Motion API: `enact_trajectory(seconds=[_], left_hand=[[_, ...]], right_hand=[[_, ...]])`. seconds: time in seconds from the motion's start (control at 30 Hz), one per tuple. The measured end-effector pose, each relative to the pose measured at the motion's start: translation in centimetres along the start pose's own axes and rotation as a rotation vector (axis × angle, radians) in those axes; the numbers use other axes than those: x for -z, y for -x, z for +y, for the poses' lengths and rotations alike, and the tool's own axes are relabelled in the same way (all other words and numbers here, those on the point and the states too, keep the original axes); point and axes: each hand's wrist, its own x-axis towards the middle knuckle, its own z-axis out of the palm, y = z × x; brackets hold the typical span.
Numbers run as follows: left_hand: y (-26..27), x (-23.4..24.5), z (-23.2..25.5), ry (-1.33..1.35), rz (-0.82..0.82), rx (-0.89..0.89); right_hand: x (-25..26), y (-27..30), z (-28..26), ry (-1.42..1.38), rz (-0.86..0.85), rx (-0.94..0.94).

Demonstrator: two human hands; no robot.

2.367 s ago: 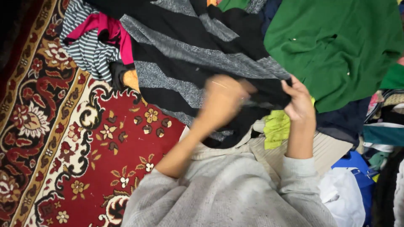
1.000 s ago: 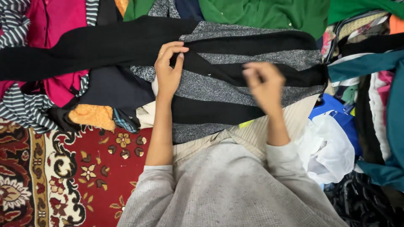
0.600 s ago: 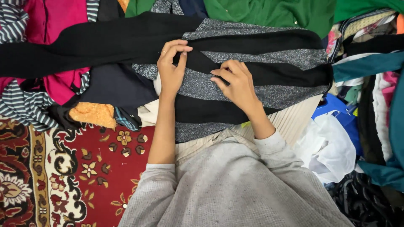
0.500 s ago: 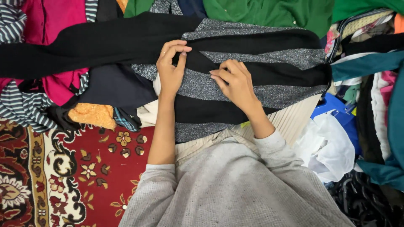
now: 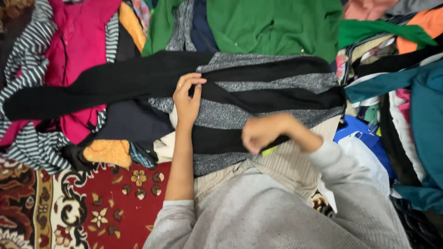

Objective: Attaching price tags to various garments using a tagging gun while sorting through a pile of inventory.

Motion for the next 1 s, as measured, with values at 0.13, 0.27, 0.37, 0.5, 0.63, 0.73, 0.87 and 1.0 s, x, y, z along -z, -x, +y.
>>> enact_trajectory(seconds=[0.13,0.27,0.37,0.5,0.63,0.73,0.87,1.0], left_hand=[[0.1,-0.1,0.0,-0.022,0.022,0.011],[0.3,-0.1,0.2,-0.017,0.031,0.033],[0.3,-0.3,-0.2,-0.017,0.042,0.041],[0.4,-0.4,0.0,-0.029,0.042,0.057],[0.4,-0.4,0.0,-0.031,0.046,0.054],[0.4,-0.6,0.0,-0.035,0.066,0.05],[1.0,-0.7,2.3,-0.053,0.21,0.035],[6.0,-3.4,4.2,0.158,0.493,0.237]], right_hand=[[8.1,4.6,2.6,0.342,1.185,-0.054],[9.1,8.1,7.6,0.16,2.082,0.277],[5.8,6.2,8.1,0.144,2.0,0.156],[0.1,5.5,12.0,0.247,1.869,-0.212],[-4.9,6.9,16.5,0.351,1.664,-0.754],[-7.3,8.2,17.7,0.54,1.639,-1.172],[-8.5,10.4,17.5,0.595,1.634,-1.534],[-11.6,13.8,23.8,0.523,1.666,-1.531]])
